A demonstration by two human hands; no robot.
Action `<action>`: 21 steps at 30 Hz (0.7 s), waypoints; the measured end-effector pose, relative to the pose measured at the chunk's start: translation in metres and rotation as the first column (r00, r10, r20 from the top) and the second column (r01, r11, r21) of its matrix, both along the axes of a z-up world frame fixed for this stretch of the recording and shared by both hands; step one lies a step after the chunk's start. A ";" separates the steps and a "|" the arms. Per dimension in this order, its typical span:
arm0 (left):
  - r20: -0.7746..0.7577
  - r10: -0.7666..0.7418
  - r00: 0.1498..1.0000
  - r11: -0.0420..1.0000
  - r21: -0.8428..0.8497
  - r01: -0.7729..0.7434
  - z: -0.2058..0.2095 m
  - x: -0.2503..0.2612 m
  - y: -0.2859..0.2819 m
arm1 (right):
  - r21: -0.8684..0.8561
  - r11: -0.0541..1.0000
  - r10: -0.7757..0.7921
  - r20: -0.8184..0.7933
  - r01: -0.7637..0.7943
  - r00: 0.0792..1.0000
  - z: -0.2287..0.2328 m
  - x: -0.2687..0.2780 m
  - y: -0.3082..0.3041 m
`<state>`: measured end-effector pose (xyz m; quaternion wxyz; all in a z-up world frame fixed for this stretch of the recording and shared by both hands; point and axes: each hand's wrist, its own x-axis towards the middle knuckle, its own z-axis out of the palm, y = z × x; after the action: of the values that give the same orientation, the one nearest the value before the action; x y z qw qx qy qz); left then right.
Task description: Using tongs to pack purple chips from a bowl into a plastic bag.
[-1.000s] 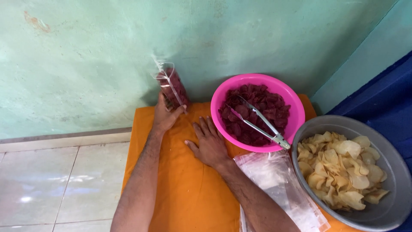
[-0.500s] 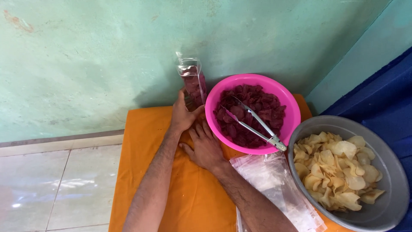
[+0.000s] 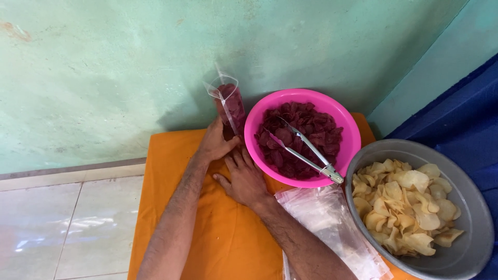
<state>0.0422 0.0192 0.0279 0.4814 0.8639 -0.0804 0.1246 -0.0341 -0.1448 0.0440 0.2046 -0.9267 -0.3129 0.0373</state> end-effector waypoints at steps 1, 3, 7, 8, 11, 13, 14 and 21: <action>0.003 0.001 1.000 1.000 -0.001 -0.001 -0.008 0.004 0.003 | -0.001 1.000 0.001 0.003 -0.001 1.000 0.001 0.000 0.000; -0.044 0.027 0.999 0.999 0.029 -0.026 -0.026 0.012 0.008 | 0.011 1.000 0.008 -0.030 -0.008 1.000 0.002 0.000 -0.001; -0.041 0.004 0.999 1.000 -0.004 -0.005 0.057 -0.027 -0.023 | -0.015 1.000 0.001 -0.015 -0.001 1.000 -0.008 0.003 0.001; -0.053 0.032 0.998 0.999 -0.016 -0.033 0.064 -0.029 -0.025 | -0.001 1.000 0.001 -0.002 -0.001 1.000 -0.003 0.002 0.001; -0.074 0.040 0.996 0.999 -0.034 -0.042 0.060 -0.025 -0.016 | 0.005 1.000 -0.003 -0.005 0.003 1.000 0.007 -0.003 -0.002; -0.081 0.024 0.996 0.999 -0.034 -0.027 0.046 -0.016 0.001 | 0.004 1.000 -0.006 -0.019 0.006 1.000 0.004 -0.002 -0.001; -0.106 -0.012 0.994 1.000 -0.001 0.012 0.036 -0.010 0.010 | 0.011 1.000 -0.003 -0.018 0.004 1.000 -0.003 0.001 0.000; -0.164 -0.130 0.978 0.975 -0.198 0.097 0.024 -0.005 0.007 | -0.005 1.000 -0.017 0.001 0.017 1.000 -0.007 0.001 0.002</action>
<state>0.0370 0.0267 0.0516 0.5726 0.8160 -0.0749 0.0270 -0.0333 -0.1427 0.0374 0.2023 -0.9300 -0.3049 0.0359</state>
